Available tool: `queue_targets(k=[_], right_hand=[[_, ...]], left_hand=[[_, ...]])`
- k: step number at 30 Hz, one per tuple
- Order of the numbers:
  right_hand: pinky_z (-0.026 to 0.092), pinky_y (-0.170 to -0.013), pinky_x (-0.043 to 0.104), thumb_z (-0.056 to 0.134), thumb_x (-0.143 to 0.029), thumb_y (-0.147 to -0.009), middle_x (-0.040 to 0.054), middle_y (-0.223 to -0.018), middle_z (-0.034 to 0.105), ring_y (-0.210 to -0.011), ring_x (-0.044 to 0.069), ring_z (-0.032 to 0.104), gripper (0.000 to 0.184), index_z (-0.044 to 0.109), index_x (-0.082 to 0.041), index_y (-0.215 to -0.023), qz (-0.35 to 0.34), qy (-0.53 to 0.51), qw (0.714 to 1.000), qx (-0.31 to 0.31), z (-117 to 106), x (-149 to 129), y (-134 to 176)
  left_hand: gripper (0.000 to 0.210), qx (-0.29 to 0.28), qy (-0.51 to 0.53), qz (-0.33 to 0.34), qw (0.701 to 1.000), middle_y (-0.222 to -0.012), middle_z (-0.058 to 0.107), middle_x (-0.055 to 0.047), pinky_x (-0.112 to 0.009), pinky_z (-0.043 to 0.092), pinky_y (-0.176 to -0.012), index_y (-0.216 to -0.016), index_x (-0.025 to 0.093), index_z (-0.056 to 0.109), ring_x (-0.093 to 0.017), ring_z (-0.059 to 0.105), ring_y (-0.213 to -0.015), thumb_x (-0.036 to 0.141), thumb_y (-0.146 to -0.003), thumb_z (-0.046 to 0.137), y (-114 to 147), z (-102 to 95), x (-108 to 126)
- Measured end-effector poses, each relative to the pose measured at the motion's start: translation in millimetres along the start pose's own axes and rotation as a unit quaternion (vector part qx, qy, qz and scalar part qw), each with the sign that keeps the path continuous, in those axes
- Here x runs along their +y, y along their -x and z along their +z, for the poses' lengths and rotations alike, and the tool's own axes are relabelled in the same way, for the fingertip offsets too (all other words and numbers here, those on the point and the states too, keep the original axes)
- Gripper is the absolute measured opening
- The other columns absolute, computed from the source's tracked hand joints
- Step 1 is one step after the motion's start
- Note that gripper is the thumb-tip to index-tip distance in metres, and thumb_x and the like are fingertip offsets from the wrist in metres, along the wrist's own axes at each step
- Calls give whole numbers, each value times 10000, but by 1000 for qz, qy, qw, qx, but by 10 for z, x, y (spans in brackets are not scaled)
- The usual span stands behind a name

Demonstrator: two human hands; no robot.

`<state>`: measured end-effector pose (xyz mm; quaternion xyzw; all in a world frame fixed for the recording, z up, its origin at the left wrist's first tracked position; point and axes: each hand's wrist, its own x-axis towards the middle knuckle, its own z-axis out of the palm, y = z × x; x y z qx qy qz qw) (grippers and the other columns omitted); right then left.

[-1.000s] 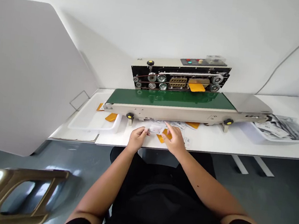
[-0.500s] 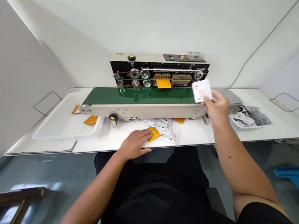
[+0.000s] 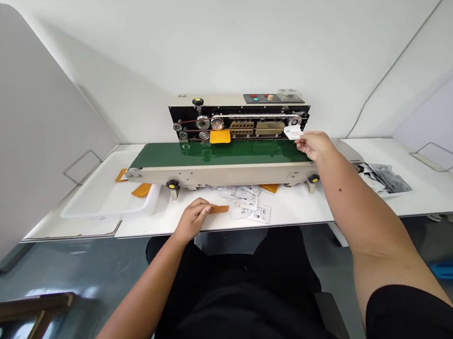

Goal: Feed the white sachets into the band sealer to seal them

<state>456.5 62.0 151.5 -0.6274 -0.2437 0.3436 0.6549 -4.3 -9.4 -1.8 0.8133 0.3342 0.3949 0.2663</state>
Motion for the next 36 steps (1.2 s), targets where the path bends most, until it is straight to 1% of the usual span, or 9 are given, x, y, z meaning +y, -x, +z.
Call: queue_targets(k=[4, 9, 17, 19, 22, 24, 27, 29, 36], right_hand=[[500, -450, 176, 638, -29, -844, -12, -543, 570, -498, 103, 558, 145, 616, -171, -829, -31, -13, 998, 47, -58, 63, -23], [398, -392, 181, 636, -37, -853, -4, -548, 544, -443, 87, 471, 185, 615, -180, -737, -84, 20, 988, 124, -208, 67, -92], [511, -548, 208, 719, -54, -874, -15, -655, 554, -598, 104, 553, 195, 577, -180, -826, -15, 21, 1000, 15, -14, -78, -143], [538, -601, 256, 736, -136, -889, 24, -762, 603, -685, 137, 586, 99, 647, -162, -927, -95, 81, 991, 44, 17, -58, 10], [582, -754, 343, 667, -286, -951, 82, -950, 672, -899, 216, 656, 202, 729, -177, -1111, -276, 178, 940, 88, 58, 177, 563], [587, -856, 379, 606, -361, -984, 93, -1046, 713, -1012, 241, 680, 268, 764, -231, -1158, -325, 198, 925, 3, 105, 501, 1103], [593, -800, 397, 702, -460, -930, 76, -1077, 749, -895, 241, 677, 397, 758, -283, -1281, -269, 226, 911, -217, 183, 1097, 1884], [590, -781, 399, 744, -478, -907, 73, -1130, 754, -866, 234, 672, 537, 695, -289, -1407, -220, 223, 901, -301, 213, 1415, 2212], [538, -709, 314, 693, -463, -923, 49, -910, 743, -771, 189, 669, 396, 741, -182, -1197, -82, 144, 931, -326, 114, 1556, 2166]], left_hand=[[514, 59, 51, -91, 993, -761, 543, -19, -301, 462, -680, -728, 216, 591, -186, 547, -726, 593, -1063, 490, 4, -61, -57], [549, 65, 123, -187, 972, -696, 485, 13, -271, 406, -592, -738, 221, 545, -164, 465, -647, 712, -984, 540, 22, -37, -93], [572, 70, 154, -205, 964, -683, 516, 6, -269, 435, -564, -734, 216, 570, -158, 483, -628, 753, -928, 598, -4, -18, -38], [572, 79, 161, -206, 962, -687, 524, 8, -269, 437, -567, -733, 218, 555, -156, 492, -628, 754, -928, 601, 8, -11, -53], [572, 100, 182, -215, 954, -692, 536, 5, -281, 447, -573, -750, 226, 542, -160, 509, -625, 765, -934, 576, 8, 14, -75], [557, 106, 195, -222, 949, -663, 511, 14, -284, 423, -552, -778, 228, 564, -158, 488, -594, 761, -938, 571, -20, 44, -63], [513, 84, 229, -224, 943, -626, 479, 34, -277, 367, -528, -869, 222, 636, -142, 438, -545, 729, -938, 604, -100, 140, 22], [503, 61, 268, -216, 937, -636, 509, 33, -273, 364, -537, -935, 214, 672, -135, 440, -543, 716, -934, 631, -166, 256, 113], [505, -14, 297, -165, 940, -687, 625, 6, -274, 456, -669, -780, 195, 651, -140, 546, -643, 672, -944, 671, -317, 677, 310]])
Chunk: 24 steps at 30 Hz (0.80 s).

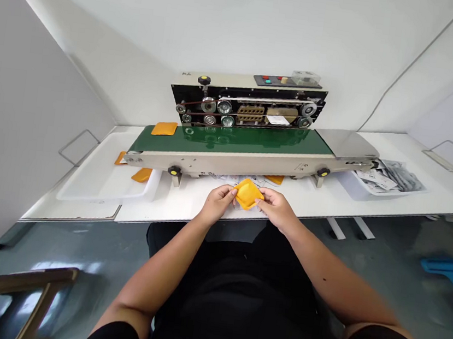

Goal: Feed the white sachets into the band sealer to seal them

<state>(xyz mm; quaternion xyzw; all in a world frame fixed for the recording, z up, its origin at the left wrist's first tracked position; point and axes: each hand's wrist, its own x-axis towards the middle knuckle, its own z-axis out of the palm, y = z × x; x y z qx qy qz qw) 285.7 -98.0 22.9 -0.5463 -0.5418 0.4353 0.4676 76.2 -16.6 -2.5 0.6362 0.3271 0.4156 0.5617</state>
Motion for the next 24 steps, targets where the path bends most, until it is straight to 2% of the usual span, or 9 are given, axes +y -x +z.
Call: queue_targets(k=[3, 5, 7, 9, 12, 15, 17, 19, 24], right_hand=[[490, -647, 285, 671, -474, -935, 13, -759, 683, -681, 163, 619, 344, 749, -183, -1101, 10, 36, 999, -3, -102, -64, -34], [470, -625, 280, 663, -483, -940, 3, -723, 660, -649, 154, 596, 321, 756, -191, -1035, -7, 74, 997, -2, -167, -127, -69], [468, -615, 277, 693, -479, -917, -1, -729, 660, -638, 149, 588, 316, 761, -193, -1034, -44, 85, 995, 35, -314, -225, -157], [463, -595, 264, 717, -473, -895, -11, -723, 643, -617, 137, 572, 343, 755, -191, -1087, -100, 62, 983, 140, -596, -366, -317], [414, -532, 230, 659, -406, -946, -31, -685, 580, -547, 103, 504, 310, 727, -175, -1142, -167, 24, 920, 354, -1238, -614, -656], [380, -494, 225, 556, -189, -976, -23, -643, 552, -501, 83, 456, 191, 719, -134, -1059, -133, 36, 875, 465, -1875, -799, -997], [396, -480, 220, 536, -74, -931, -16, -616, 555, -482, 81, 462, 178, 705, -129, -943, -72, 40, 881, 466, -2140, -857, -1185], [417, -465, 204, 543, -11, -884, -21, -588, 546, -463, 79, 466, 185, 665, -144, -846, -11, 12, 903, 429, -2243, -879, -1343], [466, -474, 181, 649, -22, -879, -31, -579, 543, -484, 88, 505, 169, 578, -172, -847, 83, -78, 941, 318, -2104, -889, -1656]], left_hand=[[489, -16, -20, 17, 1000, -722, 645, -1, -290, 501, -775, -783, 192, 651, -155, 602, -719, 641, -975, 649, -13, -21, -34], [455, -29, -46, 31, 998, -794, 682, -18, -313, 526, -815, -885, 192, 688, -175, 638, -776, 633, -986, 635, -4, -70, -51], [414, -32, -101, 61, 992, -957, 728, -57, -355, 550, -886, -1040, 199, 716, -211, 675, -902, 602, -990, 641, 8, -106, -60], [375, -38, -176, 104, 978, -1163, 734, -96, -422, 540, -1021, -1169, 215, 715, -257, 675, -1104, 543, -997, 656, 18, -109, -60], [364, -86, -284, 145, 944, -1417, 676, -114, -520, 444, -1206, -1272, 240, 704, -314, 576, -1380, 463, -984, 699, 30, -59, -47], [466, -141, -369, 158, 905, -1581, 581, -97, -565, 386, -1276, -1362, 260, 679, -345, 477, -1512, 434, -938, 767, 42, 2, -33], [525, -160, -408, 166, 883, -1632, 537, -88, -577, 368, -1296, -1390, 269, 671, -357, 437, -1552, 437, -910, 800, 48, 24, -34], [560, -163, -432, 175, 870, -1647, 521, -84, -580, 370, -1300, -1398, 273, 671, -365, 421, -1566, 444, -888, 824, 50, 32, -46], [604, -164, -449, 183, 859, -1654, 516, -84, -580, 389, -1294, -1400, 267, 674, -372, 422, -1569, 391, -842, 870, 60, 31, -61]])
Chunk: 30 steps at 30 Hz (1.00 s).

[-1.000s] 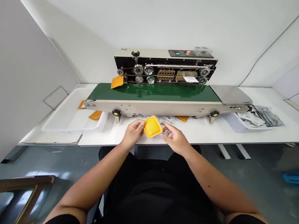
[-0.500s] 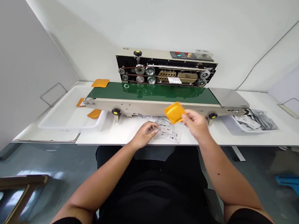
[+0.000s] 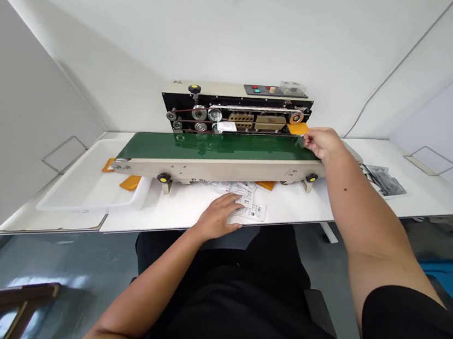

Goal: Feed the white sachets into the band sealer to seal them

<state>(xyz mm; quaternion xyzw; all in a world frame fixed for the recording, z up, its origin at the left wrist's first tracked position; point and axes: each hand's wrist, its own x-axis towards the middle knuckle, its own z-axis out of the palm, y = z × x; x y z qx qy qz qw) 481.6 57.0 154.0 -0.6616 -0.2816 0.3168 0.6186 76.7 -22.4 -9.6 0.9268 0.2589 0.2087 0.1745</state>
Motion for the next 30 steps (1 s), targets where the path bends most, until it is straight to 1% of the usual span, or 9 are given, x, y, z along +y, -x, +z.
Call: queue_targets(k=[2, 4, 8, 12, 14, 18, 22, 27, 30], right_hand=[[541, -540, 218, 692, -97, -903, -10, -659, 593, -549, 104, 566, 111, 607, -163, -933, -20, 24, 1000, 6, 110, 35, 17], [595, -631, 269, 679, -170, -927, 22, -806, 643, -643, 124, 612, 139, 649, -153, -1061, -116, 78, 989, 57, 188, 120, 132], [603, -809, 338, 588, -219, -951, 73, -1088, 644, -820, 160, 631, 289, 689, -196, -1220, -394, 172, 890, 154, 308, 525, 804], [589, -862, 419, 567, -244, -987, 79, -1028, 676, -885, 225, 642, 290, 699, -242, -1245, -493, 213, 844, -10, 439, 1203, 1738], [578, -928, 477, 590, -254, -983, 94, -1065, 699, -992, 269, 652, 307, 696, -250, -1271, -491, 230, 838, -69, 501, 1524, 2061], [561, -983, 543, 606, -296, -978, 124, -1129, 696, -1095, 318, 633, 343, 705, -244, -1303, -462, 233, 853, -68, 618, 1831, 2290], [557, -1027, 523, 620, -375, -991, 116, -1262, 701, -1183, 324, 650, 356, 719, -302, -1325, -396, 225, 875, -162, 765, 1688, 2301], [560, -719, 363, 662, -356, -968, 25, -853, 757, -747, 214, 692, 188, 789, -266, -1074, -239, 248, 875, -341, 806, 1307, 2221], [530, -625, 291, 722, -336, -927, 21, -831, 767, -686, 177, 687, 134, 787, -232, -982, -172, 240, 895, -334, 566, 963, 1914]], left_hand=[[595, -5, 8, 0, 1000, -1643, 532, -78, -568, 408, -1287, -1400, 266, 676, -359, 461, -1546, 337, -840, 864, 7, -19, 13], [578, -9, 24, -5, 1000, -1622, 561, -58, -545, 448, -1264, -1404, 280, 676, -336, 518, -1506, 287, -850, 842, 16, -44, 26], [538, 3, 63, 3, 998, -1524, 658, -33, -502, 529, -1196, -1415, 302, 678, -293, 621, -1409, 250, -892, 794, 39, -54, 35], [334, 60, 114, 19, 991, -1379, 752, -39, -473, 568, -1137, -1307, 301, 752, -257, 701, -1291, 264, -976, 723, 63, -4, 14], [225, 131, 145, 9, 981, -1300, 775, -58, -464, 583, -1103, -1206, 291, 798, -245, 722, -1231, 287, -1029, 658, 74, 12, -17], [251, 309, 241, -111, 913, -1100, 748, -92, -390, 655, -862, -1015, 231, 816, -234, 732, -1022, 435, -1022, 671, 81, 13, -128], [408, 307, 393, -201, 843, -983, 744, -70, -332, 643, -683, -1068, 196, 766, -208, 725, -842, 581, -1002, 648, 80, 12, -215], [394, 245, 330, -159, 898, -1036, 749, -77, -349, 639, -805, -1105, 204, 759, -217, 730, -916, 565, -1012, 635, 87, -24, -193], [400, 206, 210, -118, 948, -1259, 722, -117, -448, 582, -1066, -1278, 218, 708, -272, 696, -1199, 513, -1019, 636, 61, -34, -133]])
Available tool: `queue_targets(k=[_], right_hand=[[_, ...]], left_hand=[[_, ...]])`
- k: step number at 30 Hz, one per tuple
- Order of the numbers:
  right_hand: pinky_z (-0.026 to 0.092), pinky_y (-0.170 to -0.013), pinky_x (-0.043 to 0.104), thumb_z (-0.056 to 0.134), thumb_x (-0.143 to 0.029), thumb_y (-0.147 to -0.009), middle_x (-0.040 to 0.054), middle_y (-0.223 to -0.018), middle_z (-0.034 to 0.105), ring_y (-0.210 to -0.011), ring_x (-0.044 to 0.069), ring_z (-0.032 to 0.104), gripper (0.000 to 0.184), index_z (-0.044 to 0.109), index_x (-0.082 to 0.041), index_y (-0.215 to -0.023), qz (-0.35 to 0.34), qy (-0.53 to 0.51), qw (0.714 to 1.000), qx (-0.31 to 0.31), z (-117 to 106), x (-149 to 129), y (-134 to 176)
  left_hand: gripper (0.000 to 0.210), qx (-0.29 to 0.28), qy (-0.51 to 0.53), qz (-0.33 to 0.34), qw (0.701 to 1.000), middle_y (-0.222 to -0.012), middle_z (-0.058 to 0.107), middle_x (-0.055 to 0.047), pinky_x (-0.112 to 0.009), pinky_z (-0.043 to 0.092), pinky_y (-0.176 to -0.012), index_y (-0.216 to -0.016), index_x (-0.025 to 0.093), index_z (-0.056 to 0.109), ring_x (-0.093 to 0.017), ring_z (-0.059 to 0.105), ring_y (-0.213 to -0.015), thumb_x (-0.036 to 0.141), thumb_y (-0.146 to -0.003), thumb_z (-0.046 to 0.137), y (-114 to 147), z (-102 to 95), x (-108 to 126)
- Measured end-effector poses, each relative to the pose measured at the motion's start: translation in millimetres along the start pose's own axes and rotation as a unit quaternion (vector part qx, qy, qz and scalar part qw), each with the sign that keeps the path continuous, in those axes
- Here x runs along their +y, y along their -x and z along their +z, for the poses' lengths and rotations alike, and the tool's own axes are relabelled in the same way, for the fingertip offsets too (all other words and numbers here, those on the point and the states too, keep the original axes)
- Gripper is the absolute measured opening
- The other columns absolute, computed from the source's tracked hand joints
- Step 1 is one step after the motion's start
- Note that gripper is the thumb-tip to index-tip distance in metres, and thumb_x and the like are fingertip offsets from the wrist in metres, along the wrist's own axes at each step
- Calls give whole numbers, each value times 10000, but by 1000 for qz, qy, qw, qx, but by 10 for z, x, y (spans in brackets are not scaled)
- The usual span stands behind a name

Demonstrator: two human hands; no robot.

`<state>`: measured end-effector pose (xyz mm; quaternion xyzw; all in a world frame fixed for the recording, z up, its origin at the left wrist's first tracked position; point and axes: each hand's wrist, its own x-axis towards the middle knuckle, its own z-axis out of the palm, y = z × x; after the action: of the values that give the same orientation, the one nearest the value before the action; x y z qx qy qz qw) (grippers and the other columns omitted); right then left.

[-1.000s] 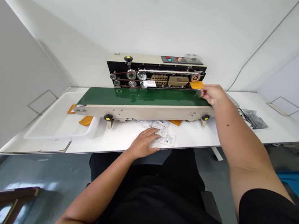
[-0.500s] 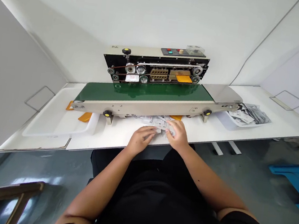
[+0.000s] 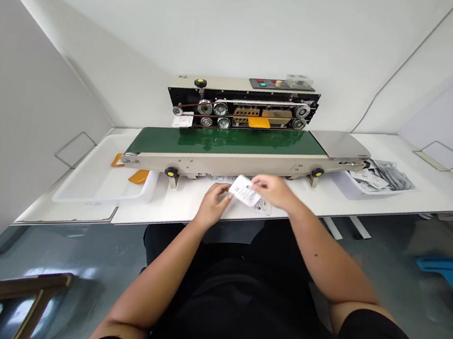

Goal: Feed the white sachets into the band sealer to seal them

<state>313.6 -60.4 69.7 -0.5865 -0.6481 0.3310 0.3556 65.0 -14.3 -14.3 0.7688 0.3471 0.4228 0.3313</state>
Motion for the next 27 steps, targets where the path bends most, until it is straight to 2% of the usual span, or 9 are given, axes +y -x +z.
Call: queue_targets(k=[3, 6, 8, 11, 17, 19, 22, 24, 27], right_hand=[[490, -530, 239, 729, -307, -930, 47, -887, 777, -638, 148, 670, 158, 775, -206, -1042, 30, -29, 979, 198, -778, 37, -204], [426, -452, 219, 714, -236, -938, 27, -740, 703, -496, 109, 560, 138, 751, -159, -1047, 49, -12, 912, 407, -1522, 156, -499], [424, -446, 219, 703, -183, -941, 5, -645, 635, -463, 104, 530, 72, 728, -129, -982, 89, -9, 880, 467, -1838, 237, -701], [430, -464, 207, 649, -117, -969, -25, -564, 560, -448, 87, 487, 93, 679, -129, -881, 147, -53, 876, 456, -1992, 297, -966], [481, -548, 262, 701, -126, -929, 24, -656, 599, -581, 136, 556, 121, 678, -140, -811, 167, -40, 901, 399, -1834, 208, -1250], [564, -750, 315, 717, -188, -932, 66, -827, 654, -802, 183, 645, 49, 714, -139, -931, 93, 52, 875, 471, -1711, 174, -1169], [524, -1045, 398, 615, -245, -993, 110, -1111, 668, -1092, 222, 642, 238, 702, -172, -1202, -48, 138, 835, 531, -1258, 190, -801], [524, -1067, 452, 529, -283, -1031, 115, -1157, 666, -1103, 248, 644, 316, 668, -212, -1306, -94, 139, 871, 461, -764, 265, -430], [531, -1075, 536, 625, -347, -985, 107, -1142, 701, -1129, 316, 653, 500, 574, -270, -1477, -152, 137, 945, 255, 7, 462, 130]], left_hand=[[619, -99, -143, 58, 983, -1576, 574, -139, -548, 390, -1282, -1497, 224, 576, -341, 472, -1527, 486, -958, 728, 1, 81, 59], [783, -172, -234, 82, 953, -1721, 413, -124, -566, 305, -1331, -1597, 228, 482, -365, 284, -1642, 514, -925, 763, 23, 172, 100], [806, -184, -264, 82, 943, -1751, 357, -124, -575, 315, -1322, -1620, 223, 457, -374, 247, -1654, 544, -938, 740, 41, 208, 113], [838, -185, -281, 87, 938, -1764, 327, -125, -584, 319, -1314, -1641, 222, 433, -386, 239, -1655, 591, -944, 717, 54, 217, 115], [847, -217, -293, 97, 926, -1749, 365, -108, -591, 302, -1318, -1646, 240, 424, -394, 282, -1638, 627, -946, 700, 48, 185, 134], [828, -216, -291, 102, 926, -1725, 413, -103, -583, 318, -1310, -1641, 256, 434, -390, 317, -1623, 615, -946, 708, 58, 179, 148], [752, -209, -283, 120, 928, -1679, 482, -95, -575, 334, -1298, -1612, 280, 480, -386, 363, -1597, 566, -957, 716, 86, 177, 172], [676, -206, -281, 131, 928, -1660, 504, -96, -578, 341, -1290, -1576, 287, 529, -389, 382, -1584, 539, -973, 702, 104, 182, 185], [588, -202, -284, 138, 927, -1667, 496, -94, -579, 355, -1279, -1513, 281, 590, -389, 390, -1579, 528, -988, 682, 121, 192, 201]])
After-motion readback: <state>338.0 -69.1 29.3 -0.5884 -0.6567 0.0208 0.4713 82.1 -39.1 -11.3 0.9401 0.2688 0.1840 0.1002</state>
